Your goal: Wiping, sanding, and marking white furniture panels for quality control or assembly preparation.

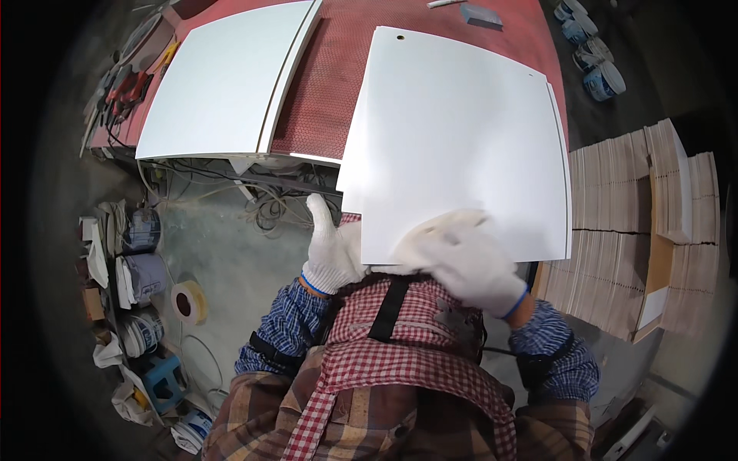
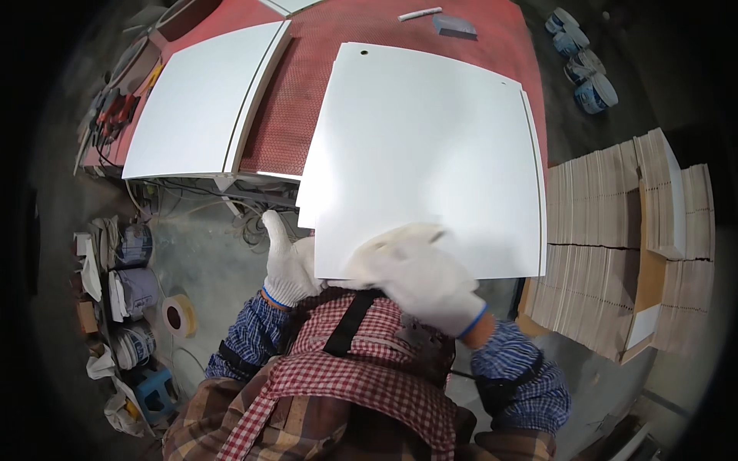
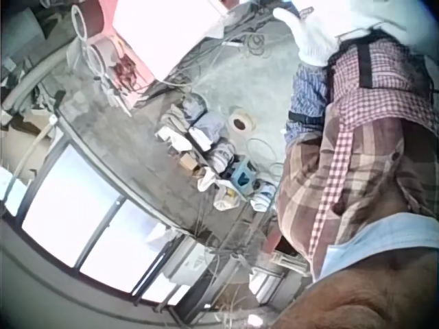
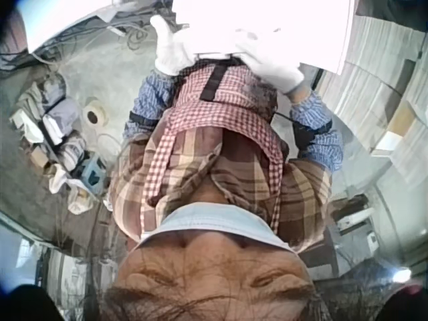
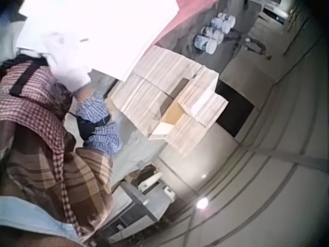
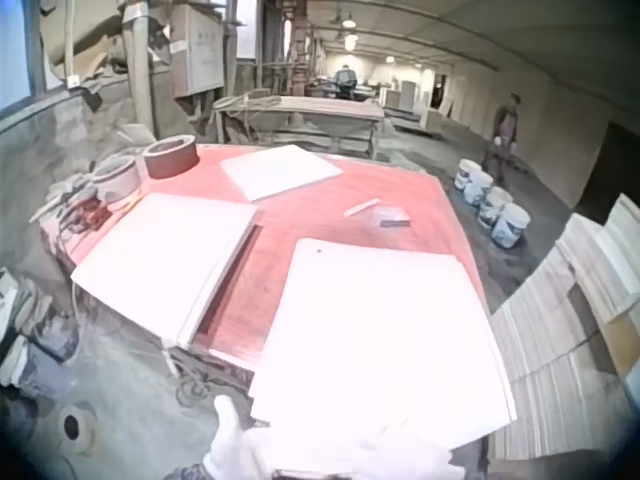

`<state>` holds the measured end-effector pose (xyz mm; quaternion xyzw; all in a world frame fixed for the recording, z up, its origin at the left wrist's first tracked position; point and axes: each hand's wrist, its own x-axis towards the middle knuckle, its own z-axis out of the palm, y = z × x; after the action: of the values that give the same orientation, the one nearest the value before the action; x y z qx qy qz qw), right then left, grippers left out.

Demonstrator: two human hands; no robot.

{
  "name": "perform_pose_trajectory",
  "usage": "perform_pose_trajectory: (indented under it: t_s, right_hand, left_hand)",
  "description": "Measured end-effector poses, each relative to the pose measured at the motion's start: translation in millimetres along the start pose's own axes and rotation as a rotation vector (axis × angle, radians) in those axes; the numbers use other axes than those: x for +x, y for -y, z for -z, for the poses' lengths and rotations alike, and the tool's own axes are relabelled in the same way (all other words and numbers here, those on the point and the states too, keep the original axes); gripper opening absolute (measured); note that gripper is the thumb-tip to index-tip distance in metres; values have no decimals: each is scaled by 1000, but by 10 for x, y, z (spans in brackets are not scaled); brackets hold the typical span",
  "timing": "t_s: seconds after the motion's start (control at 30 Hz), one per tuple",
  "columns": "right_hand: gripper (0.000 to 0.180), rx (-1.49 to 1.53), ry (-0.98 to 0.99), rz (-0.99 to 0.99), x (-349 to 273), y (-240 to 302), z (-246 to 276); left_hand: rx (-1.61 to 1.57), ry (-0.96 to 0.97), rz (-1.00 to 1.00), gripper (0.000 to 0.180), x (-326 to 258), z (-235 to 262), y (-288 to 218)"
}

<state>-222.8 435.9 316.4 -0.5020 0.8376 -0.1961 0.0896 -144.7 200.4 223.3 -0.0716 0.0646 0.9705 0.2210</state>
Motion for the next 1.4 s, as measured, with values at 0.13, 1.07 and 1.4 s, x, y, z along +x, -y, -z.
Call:
perform_pose_trajectory:
  t_s: [0.13, 1.07, 1.4]
  right_hand:
    - [33, -152, -235, -280, -430, -311, 39]
    - [36, -128, -141, -576, -891, -1797, 855]
    - [40, -139, -271, -692, 165, -2965, 1107]
  left_hand:
    - [267, -145, -110, 96, 124, -54, 61]
    - [824, -558, -7, 50, -24, -338, -142]
    - [834, -578, 63, 49, -49, -364, -199]
